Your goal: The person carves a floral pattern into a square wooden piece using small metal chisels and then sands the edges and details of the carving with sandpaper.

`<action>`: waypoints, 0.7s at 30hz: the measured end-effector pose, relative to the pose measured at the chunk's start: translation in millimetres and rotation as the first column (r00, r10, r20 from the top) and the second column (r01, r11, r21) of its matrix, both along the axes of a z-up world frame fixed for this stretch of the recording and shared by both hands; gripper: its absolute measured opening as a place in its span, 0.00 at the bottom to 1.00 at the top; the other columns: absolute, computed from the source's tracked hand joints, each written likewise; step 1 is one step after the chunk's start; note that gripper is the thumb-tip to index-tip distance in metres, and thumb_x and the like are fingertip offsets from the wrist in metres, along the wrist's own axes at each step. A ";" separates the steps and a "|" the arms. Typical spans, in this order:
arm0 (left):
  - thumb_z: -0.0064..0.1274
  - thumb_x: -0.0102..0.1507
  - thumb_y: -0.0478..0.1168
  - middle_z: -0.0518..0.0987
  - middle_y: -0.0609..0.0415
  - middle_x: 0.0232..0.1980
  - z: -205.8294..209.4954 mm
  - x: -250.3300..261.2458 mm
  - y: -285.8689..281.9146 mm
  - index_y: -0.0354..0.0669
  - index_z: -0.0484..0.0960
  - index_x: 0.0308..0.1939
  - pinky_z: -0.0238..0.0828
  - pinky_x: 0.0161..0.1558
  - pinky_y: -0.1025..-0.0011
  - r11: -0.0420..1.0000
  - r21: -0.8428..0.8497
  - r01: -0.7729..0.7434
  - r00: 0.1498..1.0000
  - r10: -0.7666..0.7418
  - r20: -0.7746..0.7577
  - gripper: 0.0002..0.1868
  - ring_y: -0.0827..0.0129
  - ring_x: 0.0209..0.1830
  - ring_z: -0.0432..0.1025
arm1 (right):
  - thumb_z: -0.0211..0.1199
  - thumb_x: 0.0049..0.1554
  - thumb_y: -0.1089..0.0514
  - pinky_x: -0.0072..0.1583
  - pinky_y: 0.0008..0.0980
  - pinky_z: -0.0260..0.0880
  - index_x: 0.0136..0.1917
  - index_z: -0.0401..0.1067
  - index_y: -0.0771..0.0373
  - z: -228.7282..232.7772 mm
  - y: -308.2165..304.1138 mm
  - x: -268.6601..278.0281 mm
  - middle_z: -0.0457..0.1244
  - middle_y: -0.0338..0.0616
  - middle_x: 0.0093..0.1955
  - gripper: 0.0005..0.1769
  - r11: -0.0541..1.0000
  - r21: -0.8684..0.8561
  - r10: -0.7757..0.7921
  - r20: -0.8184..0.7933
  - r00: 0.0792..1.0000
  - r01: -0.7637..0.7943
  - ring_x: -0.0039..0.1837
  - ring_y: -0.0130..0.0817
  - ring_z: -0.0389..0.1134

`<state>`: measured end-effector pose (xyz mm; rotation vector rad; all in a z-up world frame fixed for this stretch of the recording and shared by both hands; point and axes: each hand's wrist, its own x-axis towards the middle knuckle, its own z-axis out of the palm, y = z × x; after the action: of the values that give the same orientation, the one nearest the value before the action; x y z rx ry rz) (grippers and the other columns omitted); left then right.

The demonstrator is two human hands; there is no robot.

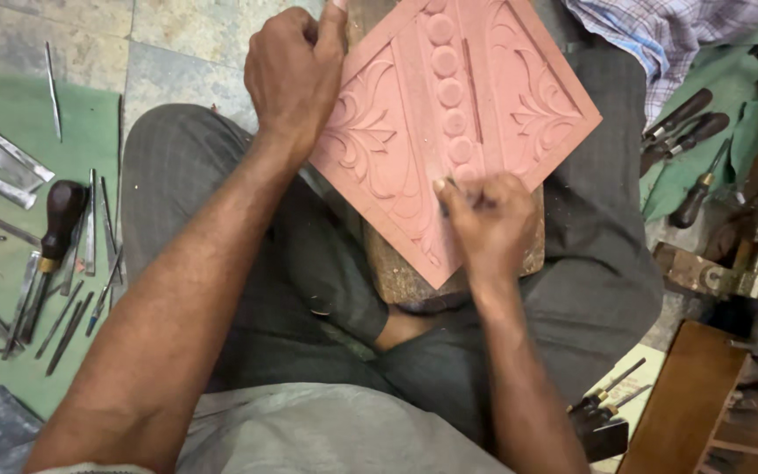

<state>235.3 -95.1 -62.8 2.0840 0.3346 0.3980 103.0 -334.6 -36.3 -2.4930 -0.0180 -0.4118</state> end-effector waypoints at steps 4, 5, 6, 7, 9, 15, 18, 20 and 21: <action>0.54 0.66 0.60 0.80 0.41 0.25 -3.5 1.0 -0.2 0.35 0.80 0.24 0.69 0.33 0.52 1.000 -0.007 -0.010 1.000 0.010 -0.003 0.31 0.46 0.26 0.76 | 0.82 0.48 0.59 0.39 0.36 0.60 0.30 0.66 0.67 10.2 -7.4 -48.8 0.61 0.46 0.31 0.23 0.999 -0.019 -0.037 -0.010 0.999 0.037 0.34 0.35 0.60; 0.54 0.66 0.60 0.80 0.42 0.25 -5.4 2.4 -1.6 0.35 0.80 0.24 0.69 0.33 0.52 1.000 -0.003 -0.008 1.000 0.008 0.011 0.30 0.46 0.27 0.76 | 0.81 0.48 0.59 0.39 0.36 0.60 0.30 0.66 0.67 9.0 -8.7 -50.7 0.61 0.45 0.31 0.23 0.999 -0.007 -0.048 -0.010 0.999 0.047 0.34 0.35 0.60; 0.54 0.66 0.59 0.81 0.42 0.25 -6.2 3.6 -5.0 0.36 0.81 0.24 0.69 0.33 0.52 1.000 0.001 0.006 1.000 -0.006 0.028 0.29 0.46 0.27 0.76 | 0.81 0.48 0.58 0.39 0.35 0.60 0.30 0.65 0.66 9.3 -9.2 -54.1 0.61 0.45 0.32 0.23 0.997 0.004 -0.071 -0.006 0.997 0.071 0.34 0.34 0.60; 0.54 0.66 0.59 0.80 0.42 0.25 -6.5 2.2 -6.7 0.35 0.81 0.24 0.68 0.33 0.52 1.000 0.011 0.017 1.000 -0.017 0.009 0.30 0.46 0.27 0.76 | 0.82 0.47 0.59 0.40 0.36 0.60 0.31 0.67 0.67 6.1 -8.9 -45.2 0.61 0.46 0.32 0.22 0.998 -0.023 -0.050 0.018 0.999 0.051 0.34 0.35 0.60; 0.54 0.66 0.60 0.80 0.41 0.24 -3.5 1.3 -2.5 0.35 0.81 0.24 0.68 0.34 0.51 0.999 0.036 0.024 1.000 -0.024 -0.014 0.30 0.45 0.27 0.76 | 0.83 0.45 0.59 0.41 0.38 0.58 0.32 0.69 0.68 -1.6 -4.5 -6.9 0.61 0.47 0.32 0.21 0.997 -0.074 0.009 0.078 0.997 -0.003 0.35 0.38 0.60; 0.55 0.65 0.59 0.81 0.41 0.25 -6.1 3.3 -0.8 0.35 0.83 0.26 0.70 0.33 0.53 0.999 -0.017 -0.035 0.999 0.034 -0.010 0.28 0.48 0.27 0.78 | 0.78 0.49 0.60 0.39 0.35 0.61 0.36 0.77 0.64 20.2 0.4 -61.0 0.63 0.44 0.32 0.10 0.967 0.186 -0.154 -0.123 0.980 0.175 0.34 0.35 0.62; 0.55 0.65 0.60 0.81 0.42 0.25 -4.3 2.9 -4.4 0.36 0.84 0.26 0.70 0.33 0.53 0.999 0.029 0.021 1.000 -0.021 -0.003 0.29 0.48 0.27 0.78 | 0.80 0.47 0.60 0.41 0.36 0.61 0.34 0.74 0.67 9.3 -3.3 -36.3 0.64 0.47 0.32 0.14 0.996 -0.066 -0.052 0.056 0.997 0.056 0.35 0.36 0.62; 0.55 0.65 0.60 0.81 0.42 0.25 0.1 1.3 -3.7 0.35 0.83 0.26 0.71 0.33 0.54 1.000 0.008 0.015 1.000 -0.015 -0.013 0.29 0.49 0.26 0.78 | 0.80 0.47 0.61 0.40 0.36 0.61 0.35 0.74 0.68 3.7 0.1 -5.3 0.64 0.47 0.32 0.14 0.998 0.011 -0.065 0.004 0.998 0.065 0.34 0.36 0.62; 0.55 0.65 0.60 0.81 0.43 0.25 1.3 -0.2 -1.6 0.35 0.83 0.26 0.71 0.33 0.54 1.000 -0.001 0.006 1.000 -0.006 -0.020 0.29 0.49 0.26 0.78 | 0.80 0.48 0.61 0.40 0.36 0.61 0.35 0.74 0.68 2.8 3.1 3.1 0.64 0.46 0.32 0.14 0.996 0.051 -0.065 -0.024 0.998 0.066 0.34 0.35 0.62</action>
<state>235.1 -96.8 -61.5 2.0890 0.3397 0.3735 106.1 -331.6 -33.5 -2.4521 0.0830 -0.4061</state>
